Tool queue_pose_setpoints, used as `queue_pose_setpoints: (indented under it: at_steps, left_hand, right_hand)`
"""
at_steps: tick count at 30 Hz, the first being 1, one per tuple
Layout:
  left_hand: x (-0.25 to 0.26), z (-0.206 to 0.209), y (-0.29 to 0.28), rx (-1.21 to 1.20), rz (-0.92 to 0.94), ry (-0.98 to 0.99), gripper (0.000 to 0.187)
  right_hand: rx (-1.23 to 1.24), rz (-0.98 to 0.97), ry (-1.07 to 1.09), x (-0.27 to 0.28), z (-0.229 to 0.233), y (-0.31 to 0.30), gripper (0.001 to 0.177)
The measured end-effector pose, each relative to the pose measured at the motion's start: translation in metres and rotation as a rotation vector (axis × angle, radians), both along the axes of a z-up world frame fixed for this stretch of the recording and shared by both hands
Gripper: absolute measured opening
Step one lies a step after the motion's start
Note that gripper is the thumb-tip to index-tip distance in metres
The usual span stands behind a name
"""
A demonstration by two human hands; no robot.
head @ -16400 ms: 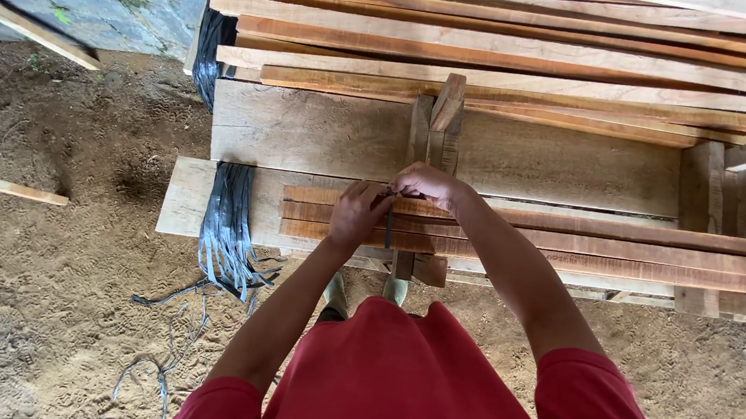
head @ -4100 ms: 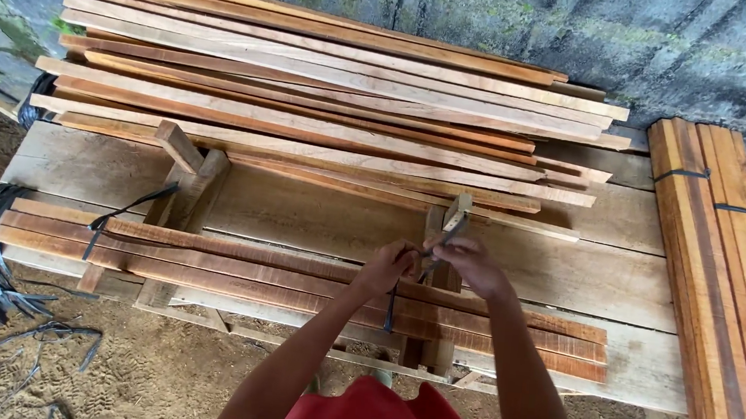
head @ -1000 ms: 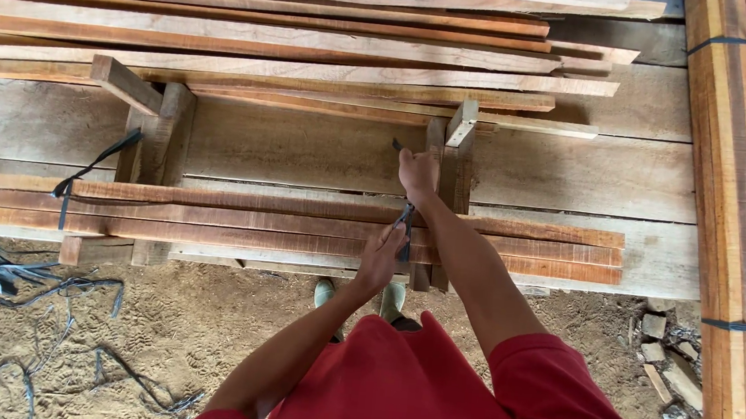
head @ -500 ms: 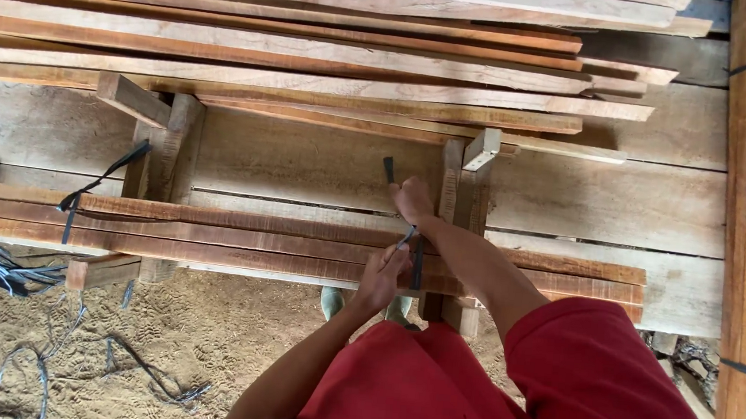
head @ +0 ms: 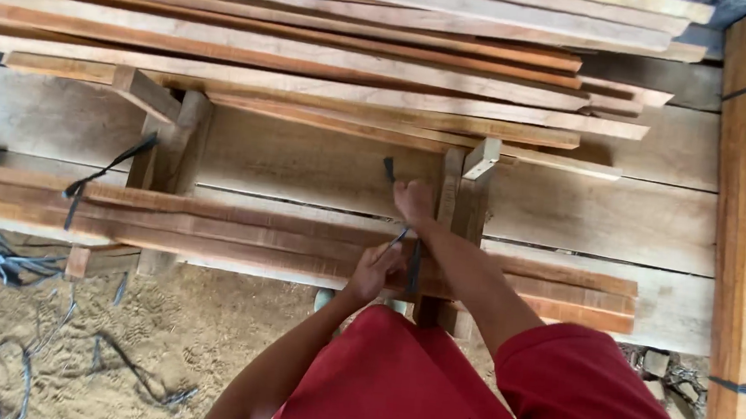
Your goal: Tying together bundles of thin wood planks using plastic straps.
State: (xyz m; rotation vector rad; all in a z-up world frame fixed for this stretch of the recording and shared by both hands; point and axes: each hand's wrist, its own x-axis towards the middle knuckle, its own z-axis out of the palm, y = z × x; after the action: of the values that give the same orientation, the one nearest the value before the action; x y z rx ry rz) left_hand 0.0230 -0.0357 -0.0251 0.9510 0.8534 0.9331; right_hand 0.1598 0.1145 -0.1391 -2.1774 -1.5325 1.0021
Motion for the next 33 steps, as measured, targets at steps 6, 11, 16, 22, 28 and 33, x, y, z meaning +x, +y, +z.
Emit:
queue_pose_setpoints:
  at_steps: [6, 11, 16, 22, 28, 33]
  left_hand:
    - [-0.006, -0.002, -0.005, 0.152, -0.067, 0.008, 0.046]
    - [-0.019, 0.005, -0.012, 0.419, -0.180, 0.401, 0.014]
    - [-0.022, 0.003, -0.014, 0.834, -0.166, 0.815, 0.023]
    - [-0.007, 0.044, 0.015, 0.445, 0.061, 0.773, 0.025]
    - [0.033, 0.033, 0.030, 0.505, 0.235, 0.583, 0.030]
    - [0.043, 0.004, 0.031, 0.530, 0.207, 0.890, 0.015]
  right_hand:
    - [-0.035, -0.220, 0.355, 0.027, 0.001, -0.005, 0.044]
    - [-0.391, -0.243, 0.508, 0.020, 0.081, -0.024, 0.045]
    - [-0.402, -0.373, 1.027, 0.050, 0.067, -0.042, 0.040]
    - [-0.262, -0.568, 1.091, 0.055, 0.046, -0.036, 0.028]
    - [-0.256, -0.529, 1.139, 0.054, 0.052, -0.040, 0.026]
    - [-0.248, -0.528, 1.093, 0.052, 0.061, -0.040, 0.025]
